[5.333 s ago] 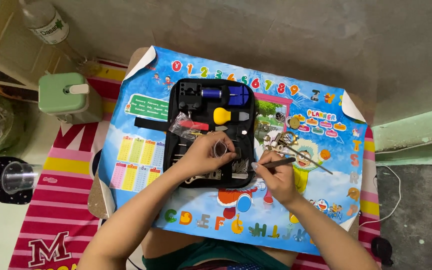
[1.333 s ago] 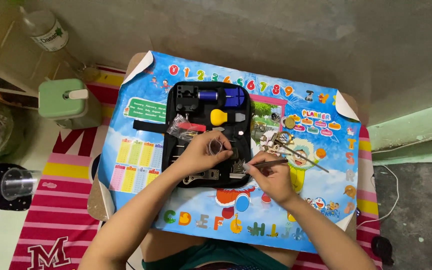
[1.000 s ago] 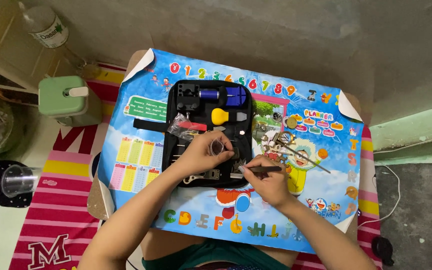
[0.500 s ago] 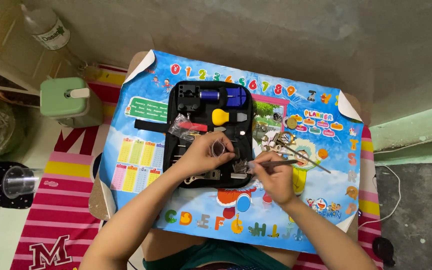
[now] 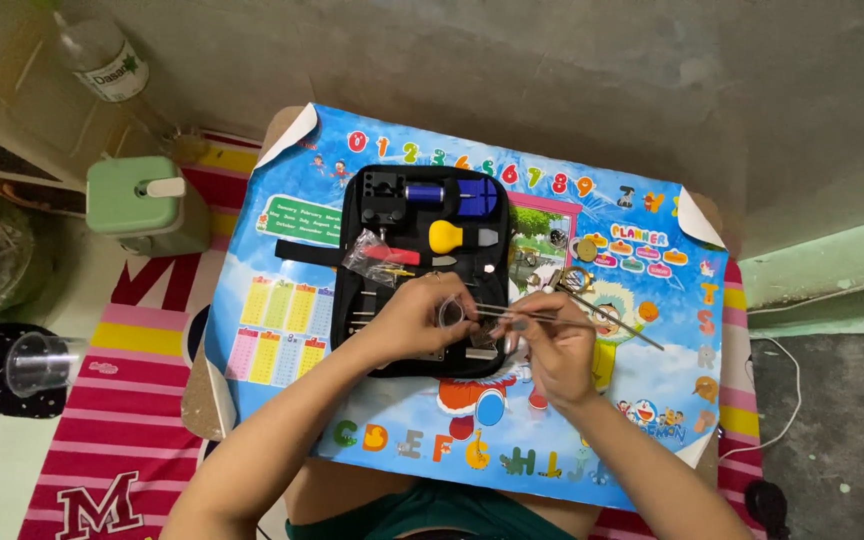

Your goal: Using a watch repair kit to remove pins from a metal watch band to adjust its size.

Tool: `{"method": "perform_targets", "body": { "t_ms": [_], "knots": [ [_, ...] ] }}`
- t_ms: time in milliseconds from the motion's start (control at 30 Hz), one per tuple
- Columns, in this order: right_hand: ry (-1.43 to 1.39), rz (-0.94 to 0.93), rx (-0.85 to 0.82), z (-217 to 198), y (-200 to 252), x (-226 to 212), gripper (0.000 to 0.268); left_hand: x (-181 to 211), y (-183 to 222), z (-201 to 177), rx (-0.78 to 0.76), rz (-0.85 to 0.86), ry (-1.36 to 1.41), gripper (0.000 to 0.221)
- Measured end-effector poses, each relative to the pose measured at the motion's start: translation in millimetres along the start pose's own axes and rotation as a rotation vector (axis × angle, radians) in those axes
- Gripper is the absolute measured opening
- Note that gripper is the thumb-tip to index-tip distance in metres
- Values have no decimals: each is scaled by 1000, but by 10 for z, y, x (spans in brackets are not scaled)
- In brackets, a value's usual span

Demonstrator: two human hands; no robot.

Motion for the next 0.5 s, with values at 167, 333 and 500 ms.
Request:
{"method": "perform_targets", "body": {
  "t_ms": [167, 333, 500],
  "knots": [
    [105, 53, 44, -155, 42, -59, 9, -272, 19, 31, 41, -101, 136, 15],
    [499, 13, -113, -76, 44, -55, 6, -290, 13, 1, 74, -176, 193, 13],
    [621, -46, -144, 16, 28, -159, 6, -294, 9, -1, 79, -190, 204, 14]
  ]
}}
Point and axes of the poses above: each hand's wrist, its own y-axis away from the middle knuckle, its own z-axis out of the palm, x = y × z, the point moved 5 cm from there along -y, towards the middle knuckle, and after that the axes turned 4 degrees about x, right-handed, at the moved point
